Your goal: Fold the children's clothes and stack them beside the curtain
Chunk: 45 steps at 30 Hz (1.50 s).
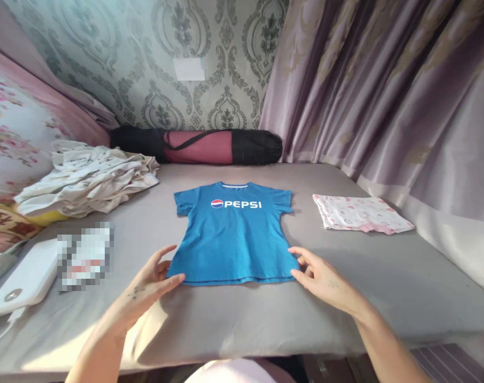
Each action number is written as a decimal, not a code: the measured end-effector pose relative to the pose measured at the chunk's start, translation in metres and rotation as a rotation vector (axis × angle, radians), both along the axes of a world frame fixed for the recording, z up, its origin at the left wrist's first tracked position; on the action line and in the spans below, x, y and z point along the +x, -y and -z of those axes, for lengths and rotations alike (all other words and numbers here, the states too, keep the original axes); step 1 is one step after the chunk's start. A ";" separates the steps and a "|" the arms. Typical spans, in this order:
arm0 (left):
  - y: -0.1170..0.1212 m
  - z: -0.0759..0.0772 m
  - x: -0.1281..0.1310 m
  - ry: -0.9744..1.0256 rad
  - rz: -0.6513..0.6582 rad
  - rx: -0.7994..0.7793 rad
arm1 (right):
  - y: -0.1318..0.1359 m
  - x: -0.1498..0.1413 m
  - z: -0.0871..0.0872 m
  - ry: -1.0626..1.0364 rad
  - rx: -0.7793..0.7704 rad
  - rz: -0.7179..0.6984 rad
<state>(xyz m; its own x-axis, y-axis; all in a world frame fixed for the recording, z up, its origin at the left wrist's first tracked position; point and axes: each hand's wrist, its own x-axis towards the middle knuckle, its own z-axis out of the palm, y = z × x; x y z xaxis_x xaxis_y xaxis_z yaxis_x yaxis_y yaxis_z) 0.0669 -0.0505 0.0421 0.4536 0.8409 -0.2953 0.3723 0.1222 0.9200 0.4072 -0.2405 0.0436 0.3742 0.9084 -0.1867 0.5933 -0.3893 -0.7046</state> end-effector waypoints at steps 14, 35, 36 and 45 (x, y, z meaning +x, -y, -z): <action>0.003 0.010 -0.006 -0.013 -0.036 0.121 | 0.001 -0.011 0.009 0.312 0.051 0.010; -0.021 0.043 -0.039 -0.388 0.324 1.062 | 0.008 -0.011 0.004 0.715 0.234 -0.293; -0.021 0.043 -0.038 -0.375 0.352 1.096 | 0.009 -0.010 0.004 0.709 0.244 -0.340; -0.034 0.045 -0.048 -0.388 0.507 1.029 | 0.020 -0.003 -0.005 0.532 0.143 -0.455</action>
<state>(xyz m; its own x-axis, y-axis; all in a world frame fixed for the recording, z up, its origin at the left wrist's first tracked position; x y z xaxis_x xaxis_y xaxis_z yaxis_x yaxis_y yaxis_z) 0.0186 -0.0167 -0.0030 0.8291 0.5149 0.2177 0.4385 -0.8406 0.3181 0.4046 -0.2606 0.0483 -0.0402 0.9980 0.0484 0.9525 0.0529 -0.2998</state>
